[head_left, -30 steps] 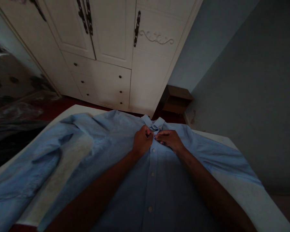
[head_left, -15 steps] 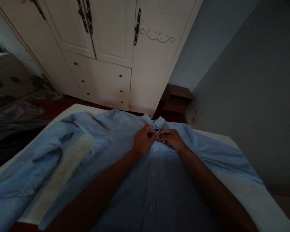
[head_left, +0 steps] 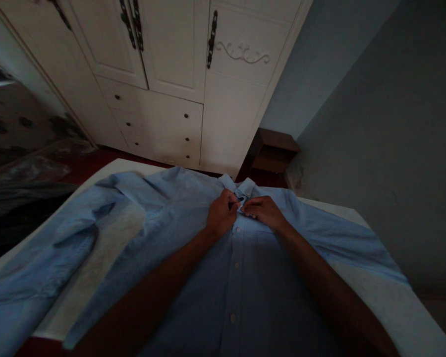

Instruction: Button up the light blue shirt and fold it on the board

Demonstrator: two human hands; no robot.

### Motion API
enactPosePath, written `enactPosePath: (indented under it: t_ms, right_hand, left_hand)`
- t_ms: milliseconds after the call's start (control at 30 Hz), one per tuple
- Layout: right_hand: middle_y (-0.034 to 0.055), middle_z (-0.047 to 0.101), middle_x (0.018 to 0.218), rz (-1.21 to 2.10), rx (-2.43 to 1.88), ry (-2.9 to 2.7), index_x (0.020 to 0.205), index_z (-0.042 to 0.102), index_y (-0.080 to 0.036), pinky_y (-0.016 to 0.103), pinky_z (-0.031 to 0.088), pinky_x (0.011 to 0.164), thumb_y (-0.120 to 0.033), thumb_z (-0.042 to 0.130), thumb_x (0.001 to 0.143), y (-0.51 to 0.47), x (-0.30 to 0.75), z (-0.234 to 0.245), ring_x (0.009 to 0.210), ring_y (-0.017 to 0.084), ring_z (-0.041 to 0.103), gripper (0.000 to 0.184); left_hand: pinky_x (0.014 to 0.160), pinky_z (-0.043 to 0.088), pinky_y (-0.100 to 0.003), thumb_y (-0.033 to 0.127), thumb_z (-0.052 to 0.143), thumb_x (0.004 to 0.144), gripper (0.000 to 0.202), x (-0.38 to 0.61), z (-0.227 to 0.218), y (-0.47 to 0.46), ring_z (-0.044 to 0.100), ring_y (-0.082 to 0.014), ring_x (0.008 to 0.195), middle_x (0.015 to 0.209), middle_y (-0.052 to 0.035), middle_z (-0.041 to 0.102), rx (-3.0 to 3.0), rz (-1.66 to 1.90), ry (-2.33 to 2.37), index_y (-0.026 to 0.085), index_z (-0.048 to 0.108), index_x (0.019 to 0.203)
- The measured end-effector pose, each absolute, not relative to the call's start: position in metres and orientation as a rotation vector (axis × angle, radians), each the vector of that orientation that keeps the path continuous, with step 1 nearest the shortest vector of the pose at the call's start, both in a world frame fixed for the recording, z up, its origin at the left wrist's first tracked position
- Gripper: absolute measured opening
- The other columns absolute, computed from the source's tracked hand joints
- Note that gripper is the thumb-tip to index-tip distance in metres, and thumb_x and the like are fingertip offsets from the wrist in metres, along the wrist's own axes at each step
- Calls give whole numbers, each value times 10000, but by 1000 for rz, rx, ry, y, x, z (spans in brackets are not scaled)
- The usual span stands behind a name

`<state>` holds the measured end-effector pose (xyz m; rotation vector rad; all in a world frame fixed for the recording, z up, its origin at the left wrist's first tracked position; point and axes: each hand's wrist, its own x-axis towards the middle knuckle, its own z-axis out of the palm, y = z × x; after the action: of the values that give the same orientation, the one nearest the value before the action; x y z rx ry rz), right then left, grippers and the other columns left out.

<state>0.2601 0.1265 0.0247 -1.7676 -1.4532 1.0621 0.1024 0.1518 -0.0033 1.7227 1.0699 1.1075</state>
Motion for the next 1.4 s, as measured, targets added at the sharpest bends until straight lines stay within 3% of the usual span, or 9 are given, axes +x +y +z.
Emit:
enactPosePath:
  t_ms: [300, 667, 1100, 1400]
  right_hand:
    - [-42, 536, 504, 1103, -1691, -1494, 644, 720, -190, 245, 293, 498, -363, 687, 656, 127, 264, 27, 482, 93, 406, 177]
    - [-24, 577, 515, 1138, -1707, -1432, 760, 757, -170, 227, 317, 482, -393, 786, 610, 123, 263, 33, 480, 86, 451, 270]
    - [-38, 554, 496, 993, -1696, -1510, 650, 718, -181, 221, 319, 473, -379, 748, 661, 126, 262, 23, 460, 80, 441, 201]
    - [-11, 646, 609, 970, -1707, -1572, 693, 727, -185, 251, 396, 578, -369, 726, 670, 127, 268, 24, 568, 122, 548, 185]
  left_hand:
    - [673, 430, -264, 105, 594, 759, 180, 104, -9, 157, 604, -142, 711, 727, 27, 612, 1638, 1095, 1059, 219, 455, 760]
    - [708, 429, -278, 117, 584, 758, 182, 104, -7, 157, 607, -150, 722, 726, 23, 608, 1601, 1150, 1053, 222, 435, 751]
    - [703, 452, -267, 105, 618, 754, 195, 103, -4, 157, 650, -151, 761, 728, 26, 629, 1609, 1113, 1073, 211, 455, 739]
    - [688, 452, -254, 95, 649, 716, 227, 102, 3, 156, 629, -137, 712, 691, 36, 610, 1586, 1117, 1109, 206, 451, 719]
